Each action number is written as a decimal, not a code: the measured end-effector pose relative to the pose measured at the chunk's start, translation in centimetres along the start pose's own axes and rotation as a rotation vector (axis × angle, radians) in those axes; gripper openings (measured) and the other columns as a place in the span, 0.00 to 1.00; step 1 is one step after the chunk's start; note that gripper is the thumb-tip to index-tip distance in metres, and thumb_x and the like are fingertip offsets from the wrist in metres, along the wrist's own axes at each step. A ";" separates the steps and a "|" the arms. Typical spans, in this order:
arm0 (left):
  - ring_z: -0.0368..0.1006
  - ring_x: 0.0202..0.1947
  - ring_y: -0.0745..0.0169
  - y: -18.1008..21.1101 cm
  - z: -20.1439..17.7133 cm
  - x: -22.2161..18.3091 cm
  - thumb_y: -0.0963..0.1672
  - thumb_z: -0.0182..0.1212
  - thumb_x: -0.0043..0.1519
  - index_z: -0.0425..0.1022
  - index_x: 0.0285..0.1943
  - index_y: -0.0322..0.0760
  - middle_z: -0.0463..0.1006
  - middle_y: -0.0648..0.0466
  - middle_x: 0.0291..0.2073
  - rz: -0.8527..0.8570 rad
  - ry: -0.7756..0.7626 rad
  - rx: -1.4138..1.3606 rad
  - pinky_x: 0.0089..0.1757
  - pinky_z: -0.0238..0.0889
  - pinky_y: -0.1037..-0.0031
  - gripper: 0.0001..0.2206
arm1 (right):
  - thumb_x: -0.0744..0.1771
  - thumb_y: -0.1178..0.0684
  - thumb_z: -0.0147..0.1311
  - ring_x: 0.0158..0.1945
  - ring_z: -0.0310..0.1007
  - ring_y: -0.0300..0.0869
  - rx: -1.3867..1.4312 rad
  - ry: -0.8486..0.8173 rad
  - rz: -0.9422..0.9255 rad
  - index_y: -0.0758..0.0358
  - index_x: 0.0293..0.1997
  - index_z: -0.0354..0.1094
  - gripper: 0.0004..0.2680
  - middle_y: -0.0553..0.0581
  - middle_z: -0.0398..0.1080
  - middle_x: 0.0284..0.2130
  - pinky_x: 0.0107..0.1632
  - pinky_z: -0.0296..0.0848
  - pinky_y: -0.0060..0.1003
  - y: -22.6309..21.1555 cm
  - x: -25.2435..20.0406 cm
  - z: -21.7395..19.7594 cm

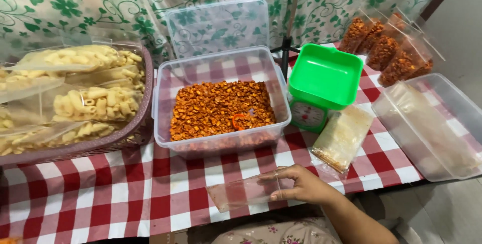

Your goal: Scooping snacks from a large container into small plastic bags for individual sale.

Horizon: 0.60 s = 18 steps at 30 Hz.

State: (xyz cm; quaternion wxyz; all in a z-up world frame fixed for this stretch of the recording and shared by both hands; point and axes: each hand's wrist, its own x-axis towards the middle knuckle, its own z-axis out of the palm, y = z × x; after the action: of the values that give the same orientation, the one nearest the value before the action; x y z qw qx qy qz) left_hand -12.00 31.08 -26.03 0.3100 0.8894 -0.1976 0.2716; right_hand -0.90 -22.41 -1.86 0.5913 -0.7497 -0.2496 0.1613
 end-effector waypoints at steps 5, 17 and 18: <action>0.73 0.47 0.59 3.4 0.0 4.9 0.52 0.63 0.57 0.66 0.49 0.42 0.73 0.53 0.44 0.021 0.073 0.038 0.53 0.69 0.65 0.18 | 0.60 0.51 0.68 0.36 0.77 0.38 -0.090 -0.093 0.032 0.57 0.55 0.77 0.18 0.52 0.83 0.47 0.36 0.72 0.33 -0.8 1.5 -0.3; 0.71 0.58 0.54 22.9 1.4 23.9 0.54 0.73 0.52 0.70 0.58 0.40 0.75 0.51 0.56 0.310 0.035 0.063 0.59 0.63 0.60 0.29 | 0.62 0.54 0.66 0.43 0.79 0.37 -0.098 0.001 0.011 0.62 0.58 0.74 0.18 0.54 0.82 0.45 0.46 0.78 0.32 -1.9 2.7 4.0; 0.63 0.65 0.48 23.4 2.8 24.9 0.57 0.68 0.54 0.63 0.67 0.39 0.66 0.46 0.64 0.349 -0.059 0.081 0.63 0.53 0.55 0.35 | 0.62 0.53 0.65 0.44 0.80 0.37 -0.100 0.031 0.002 0.63 0.58 0.74 0.18 0.55 0.82 0.47 0.47 0.78 0.32 -2.0 2.7 4.3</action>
State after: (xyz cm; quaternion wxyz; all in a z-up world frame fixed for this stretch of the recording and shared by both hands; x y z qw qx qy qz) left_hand -3.89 7.64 -2.45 0.2160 0.8609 -0.3469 0.3030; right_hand -1.39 -17.04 -0.83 0.5568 -0.7808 -0.2476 0.1377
